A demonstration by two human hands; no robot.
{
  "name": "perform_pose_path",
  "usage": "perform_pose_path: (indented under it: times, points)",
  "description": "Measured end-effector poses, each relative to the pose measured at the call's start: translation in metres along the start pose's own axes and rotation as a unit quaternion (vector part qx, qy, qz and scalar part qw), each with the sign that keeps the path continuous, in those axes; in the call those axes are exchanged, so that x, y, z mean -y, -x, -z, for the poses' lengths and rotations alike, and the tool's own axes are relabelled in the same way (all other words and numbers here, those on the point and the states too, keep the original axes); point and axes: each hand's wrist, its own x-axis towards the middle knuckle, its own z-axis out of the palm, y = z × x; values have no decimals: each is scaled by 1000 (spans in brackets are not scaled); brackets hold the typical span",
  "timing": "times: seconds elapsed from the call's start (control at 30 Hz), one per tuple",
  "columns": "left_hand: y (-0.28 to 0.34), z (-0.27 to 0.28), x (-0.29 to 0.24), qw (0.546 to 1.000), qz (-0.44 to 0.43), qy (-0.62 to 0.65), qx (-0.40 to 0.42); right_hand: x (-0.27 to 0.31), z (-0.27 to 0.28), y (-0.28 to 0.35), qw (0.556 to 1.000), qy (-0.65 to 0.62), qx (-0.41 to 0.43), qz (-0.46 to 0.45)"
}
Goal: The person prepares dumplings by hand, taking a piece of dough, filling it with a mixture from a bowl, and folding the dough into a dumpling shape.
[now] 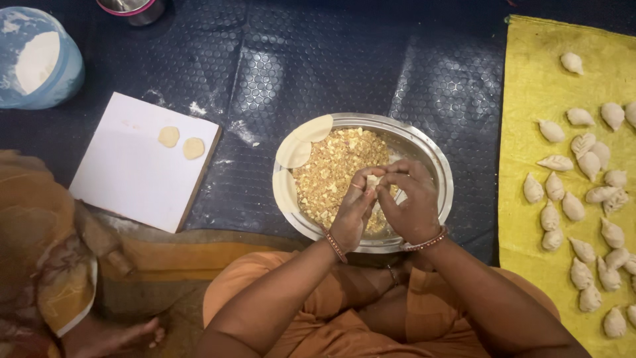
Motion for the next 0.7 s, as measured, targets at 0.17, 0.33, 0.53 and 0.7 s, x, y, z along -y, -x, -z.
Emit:
perform_pose_path:
  times: [0.17,0.33,0.53,0.7]
  points:
    - [0,0,0,1000,10,-2,-7,-4,-3,2,1000,7,12,-23]
    - [-6,10,5,992,39,116,-34,-3,-1,-1,1000,-4,23,-7]
    - [-13,22,9,986,53,151,-46,-17,27,-8,999,-22,-28,-31]
    - [-15,21,11,990,105,49,-82,-22,43,-10,981,-146,-40,-123]
